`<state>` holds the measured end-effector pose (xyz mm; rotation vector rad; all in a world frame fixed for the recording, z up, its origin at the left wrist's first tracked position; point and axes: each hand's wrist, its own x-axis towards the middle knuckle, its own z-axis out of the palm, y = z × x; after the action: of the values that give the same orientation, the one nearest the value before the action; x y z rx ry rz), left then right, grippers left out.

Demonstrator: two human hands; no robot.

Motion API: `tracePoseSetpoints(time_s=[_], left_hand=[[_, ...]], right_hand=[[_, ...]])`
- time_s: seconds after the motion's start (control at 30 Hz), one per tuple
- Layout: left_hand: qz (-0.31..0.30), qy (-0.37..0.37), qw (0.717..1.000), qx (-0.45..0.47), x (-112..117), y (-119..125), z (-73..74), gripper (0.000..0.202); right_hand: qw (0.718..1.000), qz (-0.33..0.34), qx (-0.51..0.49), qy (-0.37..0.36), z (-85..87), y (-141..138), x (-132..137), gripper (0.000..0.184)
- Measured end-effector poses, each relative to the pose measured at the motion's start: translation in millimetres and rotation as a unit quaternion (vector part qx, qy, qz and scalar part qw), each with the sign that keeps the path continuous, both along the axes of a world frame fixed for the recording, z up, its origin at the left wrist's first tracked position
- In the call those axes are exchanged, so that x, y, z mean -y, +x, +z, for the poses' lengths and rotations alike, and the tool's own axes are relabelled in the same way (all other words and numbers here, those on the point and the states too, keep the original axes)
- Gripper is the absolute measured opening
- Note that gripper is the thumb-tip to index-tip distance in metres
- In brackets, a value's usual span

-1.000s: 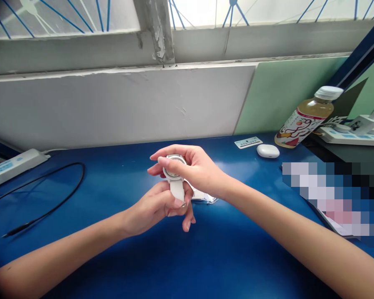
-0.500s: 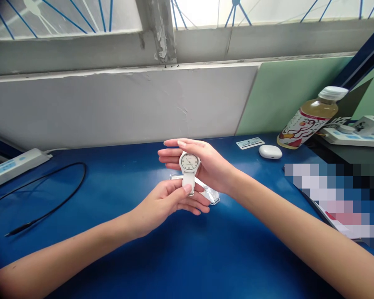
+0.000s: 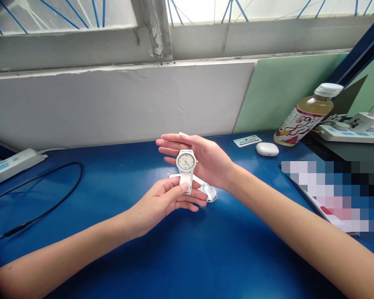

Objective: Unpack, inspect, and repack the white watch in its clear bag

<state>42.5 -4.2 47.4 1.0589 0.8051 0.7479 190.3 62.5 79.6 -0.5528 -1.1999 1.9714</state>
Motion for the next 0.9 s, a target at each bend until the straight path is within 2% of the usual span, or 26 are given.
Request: tracePoseSetpoints(time_s=[0.1,0.2,0.27,0.37,0.43,0.53,0.63,0.73,0.83,0.9], left_hand=[[0.029,0.02,0.999,-0.042,-5,-3,5.7,0.027],[0.102,0.105,0.983,-0.108,-13,-11,11.6,0.028],[0.157,0.218,0.946,-0.182,-17,-17,11.8,0.027],[0.204,0.371,0.857,-0.295,-20,-24,4.9,0.02],[0.191,0.454,0.798,-0.346,-20,-26,-2.6,0.02],[0.138,0.539,0.743,-0.371,-20,-25,-14.0,0.024],[0.114,0.595,0.699,-0.379,-20,-23,-22.7,0.026],[0.121,0.645,0.653,-0.377,-19,-21,-27.2,0.024],[0.122,0.67,0.625,-0.381,-18,-17,-27.8,0.021],[0.108,0.662,0.63,-0.391,-18,-17,-27.5,0.022]], right_hand=[[0.999,-0.014,0.008,0.029,4.9,1,-1,0.03],[0.989,-0.092,0.041,0.109,8.9,4,2,0.025],[0.975,-0.141,0.07,0.156,6.7,10,7,0.024],[0.96,-0.169,0.139,0.177,-6.6,25,20,0.031],[0.949,-0.18,0.183,0.183,-18.5,37,30,0.039],[0.948,-0.18,0.187,0.183,-31.9,50,42,0.044],[0.944,-0.177,0.204,0.19,-36.2,55,49,0.034],[0.92,-0.214,0.237,0.225,-37.4,54,52,0.021],[0.887,-0.256,0.256,0.286,-40.8,55,55,0.011],[0.869,-0.263,0.271,0.319,-44.1,59,54,0.007]])
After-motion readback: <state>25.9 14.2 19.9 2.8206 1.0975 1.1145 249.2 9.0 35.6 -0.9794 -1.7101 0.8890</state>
